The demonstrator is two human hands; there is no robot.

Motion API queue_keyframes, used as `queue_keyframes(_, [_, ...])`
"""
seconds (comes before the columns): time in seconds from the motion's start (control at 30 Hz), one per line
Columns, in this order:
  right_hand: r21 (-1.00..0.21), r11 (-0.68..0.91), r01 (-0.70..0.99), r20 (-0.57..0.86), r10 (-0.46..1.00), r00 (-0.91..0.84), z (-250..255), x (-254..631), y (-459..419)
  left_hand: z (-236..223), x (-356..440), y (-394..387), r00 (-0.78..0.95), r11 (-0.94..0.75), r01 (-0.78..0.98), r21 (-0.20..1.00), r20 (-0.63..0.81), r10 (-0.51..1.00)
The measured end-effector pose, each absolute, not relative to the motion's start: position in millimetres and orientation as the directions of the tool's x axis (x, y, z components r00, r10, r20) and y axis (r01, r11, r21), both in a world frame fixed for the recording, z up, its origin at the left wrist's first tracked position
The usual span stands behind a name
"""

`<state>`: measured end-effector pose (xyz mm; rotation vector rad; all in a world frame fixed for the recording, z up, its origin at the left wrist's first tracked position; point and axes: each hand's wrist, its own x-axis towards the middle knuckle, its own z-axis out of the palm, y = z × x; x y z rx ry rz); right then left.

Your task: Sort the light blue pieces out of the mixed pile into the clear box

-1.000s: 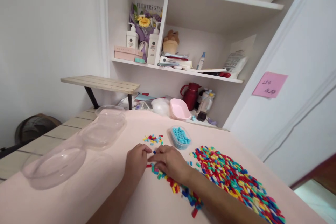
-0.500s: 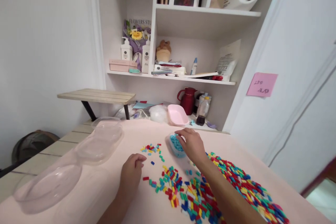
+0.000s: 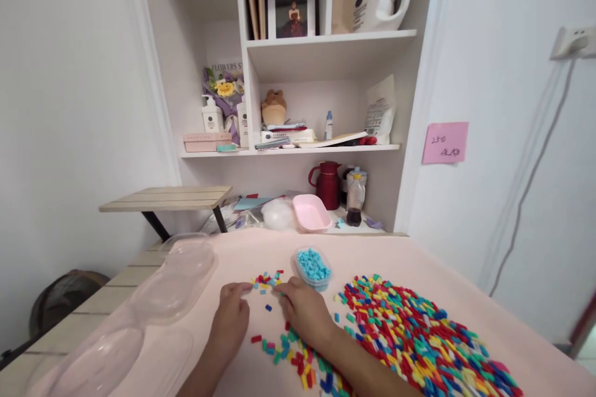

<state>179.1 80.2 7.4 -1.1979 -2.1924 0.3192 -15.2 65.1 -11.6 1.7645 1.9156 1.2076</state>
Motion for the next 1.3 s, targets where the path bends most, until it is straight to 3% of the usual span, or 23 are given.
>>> queue_keyframes(0.2, [-0.305,0.620,0.723,0.439,0.765,-0.471,1,177,79,2,-6,71,-0.095,0.036,0.947,0.318,0.174,0.980])
queue_keyframes(0.33, [-0.312,0.633,0.708,0.395,0.765,-0.510,-6,175,78,7,1,78,-0.049,0.012,0.967,0.255,0.141,0.989])
queue_keyframes(0.5, [-0.415,0.621,0.665,0.335,0.784,-0.522,-8,176,82,3,-2,86,0.027,-0.066,0.952,0.299,0.133,0.991])
queue_keyframes(0.67, [-0.548,0.504,0.668,0.409,0.858,-0.311,-9,178,90,-12,-10,91,0.011,-0.114,0.893,0.435,0.233,0.972])
queue_keyframes(0.83, [-0.495,0.543,0.678,0.432,0.831,-0.350,-12,180,90,-19,-17,97,-0.098,-0.163,0.781,0.603,0.375,0.922])
queue_keyframes(0.93, [-0.540,0.538,0.648,0.414,0.839,-0.352,-10,181,90,-20,-18,98,-0.142,-0.172,0.732,0.659,0.395,0.908])
queue_keyframes(1.03, [-0.555,0.517,0.652,0.400,0.853,-0.335,-9,183,89,-20,-17,97,-0.149,-0.185,0.705,0.685,0.399,0.905])
queue_keyframes(1.3, [-0.437,0.483,0.758,0.348,0.869,-0.352,-3,180,86,-20,-13,94,-0.139,-0.212,0.680,0.702,0.407,0.903])
